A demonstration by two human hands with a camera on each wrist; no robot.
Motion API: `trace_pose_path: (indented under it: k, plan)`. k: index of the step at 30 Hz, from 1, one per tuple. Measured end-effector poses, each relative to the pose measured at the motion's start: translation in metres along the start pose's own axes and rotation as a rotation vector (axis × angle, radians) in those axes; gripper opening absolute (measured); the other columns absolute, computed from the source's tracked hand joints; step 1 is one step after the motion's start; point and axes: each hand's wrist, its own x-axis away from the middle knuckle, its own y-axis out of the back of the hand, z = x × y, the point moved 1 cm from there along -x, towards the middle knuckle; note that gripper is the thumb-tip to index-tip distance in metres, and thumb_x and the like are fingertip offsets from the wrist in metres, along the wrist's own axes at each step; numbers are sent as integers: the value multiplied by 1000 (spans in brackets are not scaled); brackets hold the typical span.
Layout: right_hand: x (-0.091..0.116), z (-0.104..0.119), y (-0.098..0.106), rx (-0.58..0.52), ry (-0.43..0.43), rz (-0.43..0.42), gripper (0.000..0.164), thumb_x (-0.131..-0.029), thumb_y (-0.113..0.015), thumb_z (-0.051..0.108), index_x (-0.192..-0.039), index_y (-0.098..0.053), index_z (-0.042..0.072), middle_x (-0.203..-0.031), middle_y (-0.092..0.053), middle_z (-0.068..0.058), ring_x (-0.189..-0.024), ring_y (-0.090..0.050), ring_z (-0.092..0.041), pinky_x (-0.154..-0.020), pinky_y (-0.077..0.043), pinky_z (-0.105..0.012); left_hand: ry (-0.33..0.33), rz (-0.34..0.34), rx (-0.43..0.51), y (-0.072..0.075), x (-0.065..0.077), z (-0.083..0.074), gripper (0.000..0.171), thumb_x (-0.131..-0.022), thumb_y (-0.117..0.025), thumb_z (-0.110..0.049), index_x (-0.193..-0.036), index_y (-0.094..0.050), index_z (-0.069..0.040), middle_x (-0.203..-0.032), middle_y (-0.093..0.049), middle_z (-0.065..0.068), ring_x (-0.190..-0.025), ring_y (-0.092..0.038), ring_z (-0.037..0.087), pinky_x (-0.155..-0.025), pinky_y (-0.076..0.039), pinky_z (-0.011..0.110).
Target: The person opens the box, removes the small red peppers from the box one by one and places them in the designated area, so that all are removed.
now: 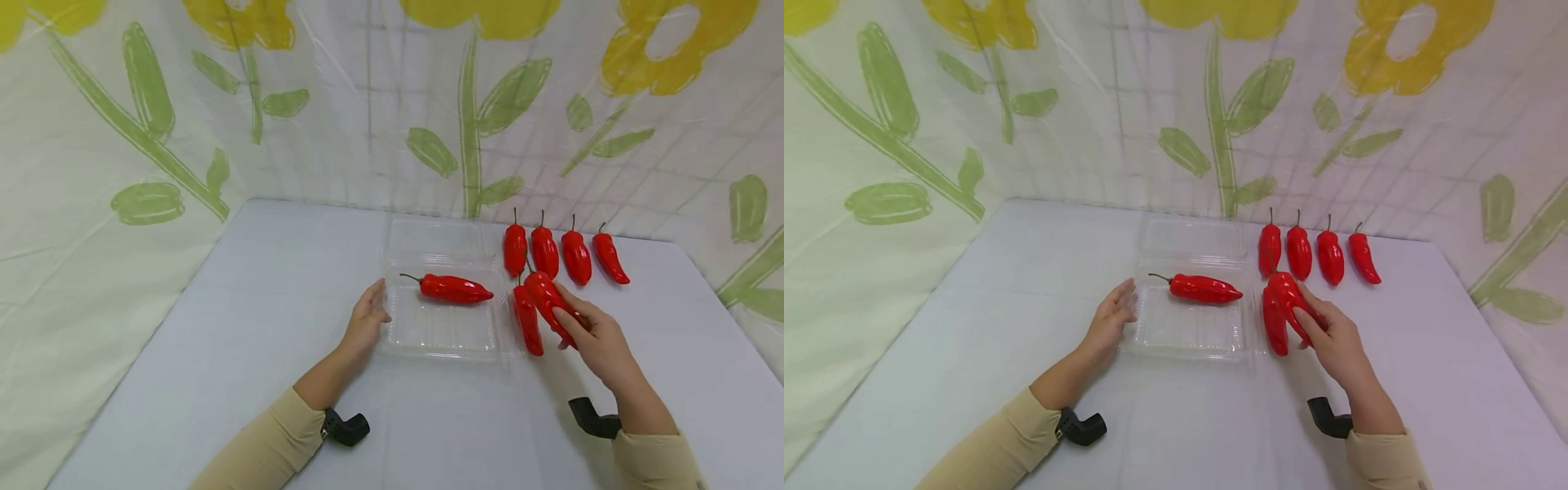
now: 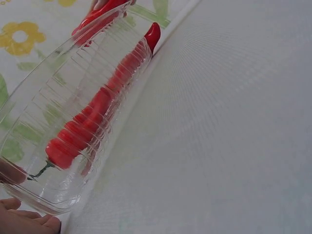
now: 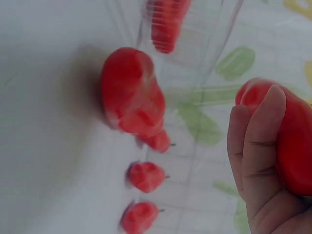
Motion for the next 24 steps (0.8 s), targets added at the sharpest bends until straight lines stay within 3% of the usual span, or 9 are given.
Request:
trace_pose_path:
  k: [7, 13, 24]
  plan:
    - [-3, -10, 3, -13, -47, -29, 59, -96, -41, 40, -148, -20, 24, -131, -43, -26, -90, -54, -28, -66, -53, -23, -15, -2, -2, 0, 1, -1, 74, -74, -37, 11, -146, -23, -1, -155, -20, 15, -144, -16, 29, -117, -15, 42]
    - [-7, -19, 6, -6, -77, -53, 60, -96, -40, 42, -148, -20, 22, -130, -42, -27, -85, -56, -25, -64, -53, -22, -6, -3, -2, 0, 0, 0, 74, -75, -38, 11, -146, -23, -3, -155, -20, 14, -144, -16, 29, -117, -15, 43]
    - [-10, -29, 4, -56, -112, -31, 62, -95, -42, 41, -148, -19, 19, -137, -35, -28, -90, -56, -26, -66, -53, -21, 3, 5, -7, 0, 0, 1, 74, -75, -37, 9, -146, -22, -4, -155, -19, 13, -144, -15, 28, -117, -14, 43]
